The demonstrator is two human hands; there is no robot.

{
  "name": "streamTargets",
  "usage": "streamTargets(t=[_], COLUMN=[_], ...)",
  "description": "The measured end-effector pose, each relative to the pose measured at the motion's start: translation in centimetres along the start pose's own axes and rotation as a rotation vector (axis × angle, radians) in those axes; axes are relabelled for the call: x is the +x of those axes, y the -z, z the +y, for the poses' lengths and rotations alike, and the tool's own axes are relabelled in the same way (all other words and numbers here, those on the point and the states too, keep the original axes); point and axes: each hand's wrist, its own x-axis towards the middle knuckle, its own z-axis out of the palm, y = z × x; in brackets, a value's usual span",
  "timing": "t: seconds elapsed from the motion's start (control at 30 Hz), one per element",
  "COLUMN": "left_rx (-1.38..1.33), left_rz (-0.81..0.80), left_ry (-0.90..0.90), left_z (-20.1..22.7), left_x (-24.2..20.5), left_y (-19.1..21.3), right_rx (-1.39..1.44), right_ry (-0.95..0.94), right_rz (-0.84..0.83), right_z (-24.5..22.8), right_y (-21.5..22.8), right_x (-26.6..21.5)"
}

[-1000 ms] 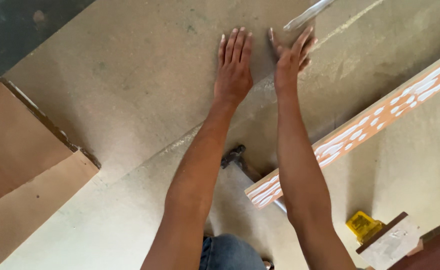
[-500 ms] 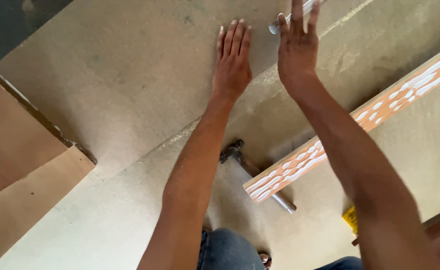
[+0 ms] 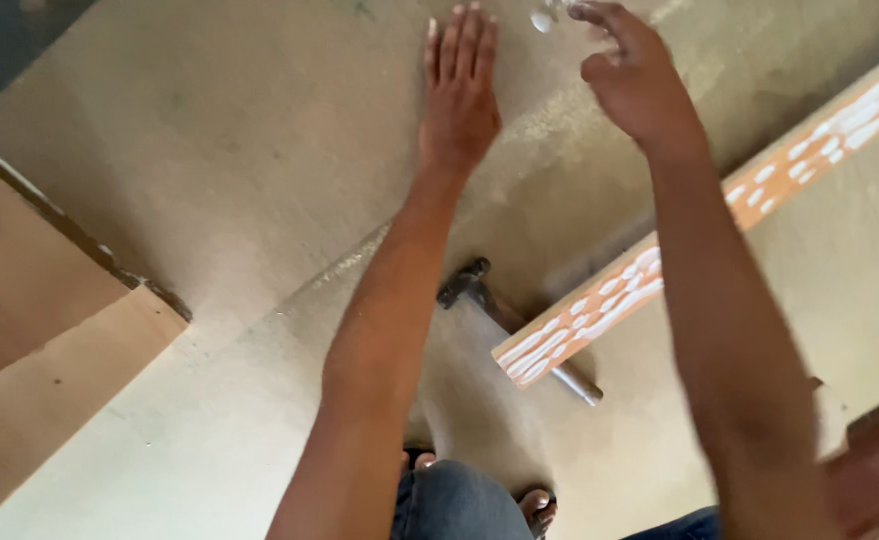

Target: The person hammers nails into a wooden plank, then applies glue to the plank's surface using a small container. They position the plank against a larger wooden structure and press it into place.

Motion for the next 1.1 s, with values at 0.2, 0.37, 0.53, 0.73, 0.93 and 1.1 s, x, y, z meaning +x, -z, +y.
streamTargets(t=[0.2,0.37,0.53,0.73,0.93,1.1], left_rx=[0.006,-0.266,-0.2,-0.085,0.176,-0.141], left_rz=[0.067,0.098,0.033,-0.539,-0.663,-0.605], left_ry=[-0.034,-0.068,-0.09,0.035,-0.044,-0.009], left_z=[-1.9,-4.9,2.9,20.6,23.5,20.7], left_x=[-1.2,-1.6,-10.7,-21.2,-19.4,-17.1], left_y=[-3.1,-3.1,-2.4,-1.2,2.7,10.5], right_rx=[1.284,1.396,1.325,1.329,1.145,0.422], right_ry=[-0.305,-0.183,-0.092,-0.015,-0.031,-0.202], right_rz=[0.041,0.127,0.375,0.662,0.736,0.607], right_z=[-2.0,-6.7,-6.3,-3.9,-0.8,2.7], right_y=[-3.6,-6.1,-4.5,-3.8,-3.9,-5.8], right_x=[-10.0,-18.3,-26.5,-36.4,-40.1,-38.1])
